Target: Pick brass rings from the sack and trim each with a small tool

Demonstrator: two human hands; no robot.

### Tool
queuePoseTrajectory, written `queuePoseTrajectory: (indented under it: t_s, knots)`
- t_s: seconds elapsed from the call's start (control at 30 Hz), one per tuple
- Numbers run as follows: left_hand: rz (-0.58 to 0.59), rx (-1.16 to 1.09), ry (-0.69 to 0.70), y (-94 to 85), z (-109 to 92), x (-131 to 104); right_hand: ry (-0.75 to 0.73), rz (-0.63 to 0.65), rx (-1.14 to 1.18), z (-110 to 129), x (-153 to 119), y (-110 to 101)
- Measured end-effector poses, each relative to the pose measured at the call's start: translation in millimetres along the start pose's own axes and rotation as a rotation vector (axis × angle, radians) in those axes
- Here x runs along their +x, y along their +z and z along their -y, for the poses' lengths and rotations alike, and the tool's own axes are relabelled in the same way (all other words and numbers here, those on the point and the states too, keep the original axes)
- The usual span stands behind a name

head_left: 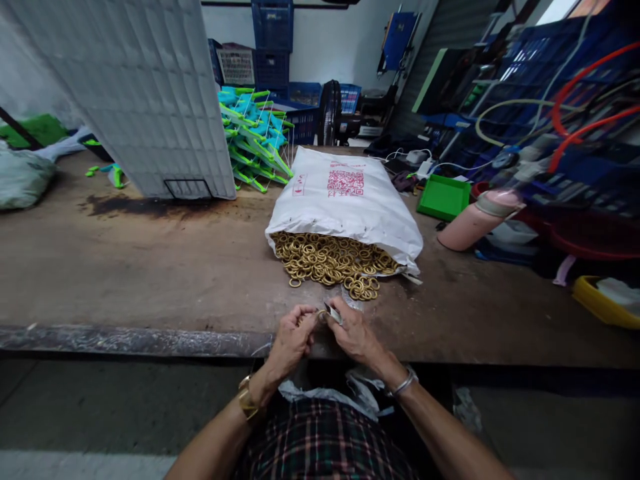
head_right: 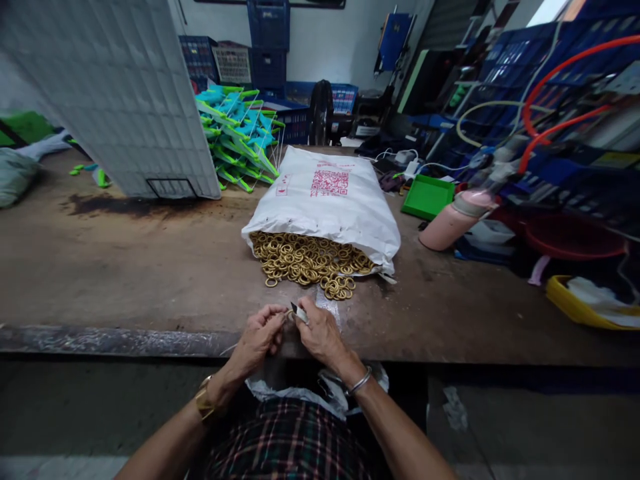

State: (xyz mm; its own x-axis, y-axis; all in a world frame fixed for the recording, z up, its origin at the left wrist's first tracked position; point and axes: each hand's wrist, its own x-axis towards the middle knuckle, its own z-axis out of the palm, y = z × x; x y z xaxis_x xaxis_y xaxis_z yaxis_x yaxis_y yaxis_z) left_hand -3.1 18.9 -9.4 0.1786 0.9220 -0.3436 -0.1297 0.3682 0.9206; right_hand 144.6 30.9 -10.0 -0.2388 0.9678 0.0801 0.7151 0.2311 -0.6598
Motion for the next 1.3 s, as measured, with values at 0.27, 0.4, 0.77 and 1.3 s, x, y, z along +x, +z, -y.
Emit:
queuePoseTrajectory:
  t_s: [0.27,0.4,0.77,1.3]
  knots:
    - [-0.075,0.143,0.135,-1.9,2,-2,0.172,0.013,0.383,11,6,5]
    - [-0.065,0.202,0.215,-1.2,1,-3,0.257,0.105,0.478,8,7,9]
    - [0.139,-0.163,-0.090,-1.9,-2,-4,0.187,0.089,0.375,18,11,2]
    - [0.049,0.073,0.087,-3.0,2,-4,-0.103,0.169,-0.227,-2,0,10]
